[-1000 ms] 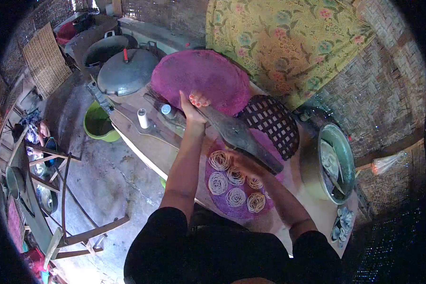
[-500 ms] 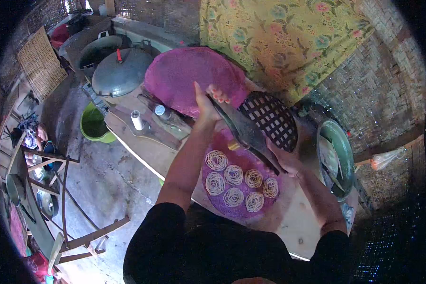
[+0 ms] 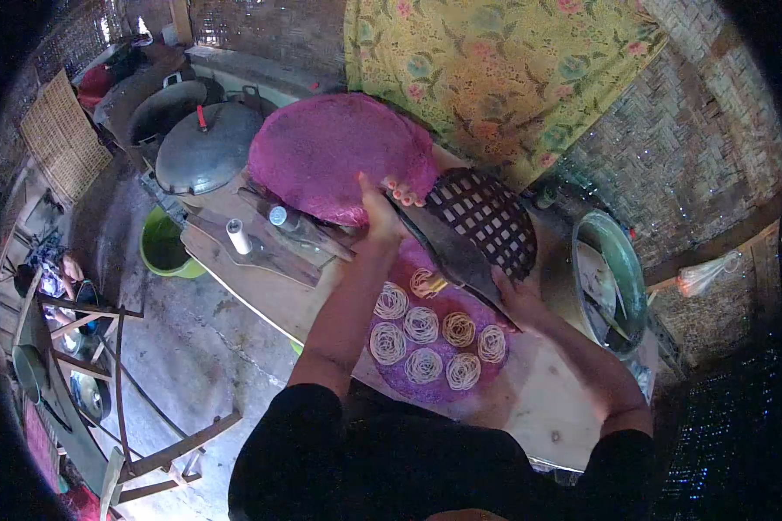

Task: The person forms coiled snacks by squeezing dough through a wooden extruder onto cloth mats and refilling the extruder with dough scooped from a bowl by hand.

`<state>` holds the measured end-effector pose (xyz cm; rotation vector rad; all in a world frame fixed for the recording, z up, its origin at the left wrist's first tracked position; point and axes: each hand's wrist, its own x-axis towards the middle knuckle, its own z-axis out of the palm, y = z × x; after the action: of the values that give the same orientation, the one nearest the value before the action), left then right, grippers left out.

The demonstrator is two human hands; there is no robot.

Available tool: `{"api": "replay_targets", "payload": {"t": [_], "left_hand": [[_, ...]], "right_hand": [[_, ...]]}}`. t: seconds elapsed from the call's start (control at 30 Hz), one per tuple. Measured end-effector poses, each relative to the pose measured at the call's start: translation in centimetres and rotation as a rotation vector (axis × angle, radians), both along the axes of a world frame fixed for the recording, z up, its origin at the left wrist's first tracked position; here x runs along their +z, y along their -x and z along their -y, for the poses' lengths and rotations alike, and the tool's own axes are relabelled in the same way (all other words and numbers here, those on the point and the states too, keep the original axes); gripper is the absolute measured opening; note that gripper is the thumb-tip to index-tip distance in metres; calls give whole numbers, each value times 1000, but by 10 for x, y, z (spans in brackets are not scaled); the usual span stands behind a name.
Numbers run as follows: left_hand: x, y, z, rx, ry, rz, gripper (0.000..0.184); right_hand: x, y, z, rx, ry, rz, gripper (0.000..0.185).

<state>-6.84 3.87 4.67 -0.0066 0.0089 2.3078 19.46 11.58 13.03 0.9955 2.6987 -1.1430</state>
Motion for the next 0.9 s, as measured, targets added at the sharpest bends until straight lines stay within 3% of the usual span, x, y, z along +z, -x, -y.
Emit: {"api": "replay_targets", "payload": {"t": [0.07,0.17,0.27,0.37,0.47,0.5,0.57,0.6,0.67,0.7,0.77,0.83,0.9], "left_hand": [[-2,-6,-6,4,5,22,60],[4,0,-17,-8,25,75,60],[23,6,-8,49,26,-43,56],[22,10,3,38,54,-69,56],[4,-4,2,40,91,-19,58],[-5,-7,-3,41,93,-19,58],[-23,-15,-17,-15,50,16,58],[-34,-16,-24,-17,47,19,58],[-50,-13,-41,-54,-172,-33,57],[-57,-8,-48,-57,-178,-36,57],[-65,-2,-53,-117,-469,-80,57],[-68,1,-52,-136,-510,-61,57],[-72,4,-56,-149,-545,-50,58]], "right_hand": [[6,-4,-11,-197,154,330,70],[-13,-6,-33,-176,31,311,72],[-37,-6,-43,232,-354,-115,75],[-11,5,-8,-34,-221,322,80],[-6,-7,9,90,-144,-74,80],[-17,-12,-2,-13,-148,-4,69],[-55,-26,-33,-118,-153,69,74],[-85,-35,-55,-46,-375,13,74],[-74,-36,-58,29,-608,-45,73],[-29,-28,-31,-104,-202,31,74],[-3,-22,-19,-242,204,101,75],[-5,-21,-23,-396,1242,-210,71],[-25,-16,-19,-300,1233,-322,72]]}}
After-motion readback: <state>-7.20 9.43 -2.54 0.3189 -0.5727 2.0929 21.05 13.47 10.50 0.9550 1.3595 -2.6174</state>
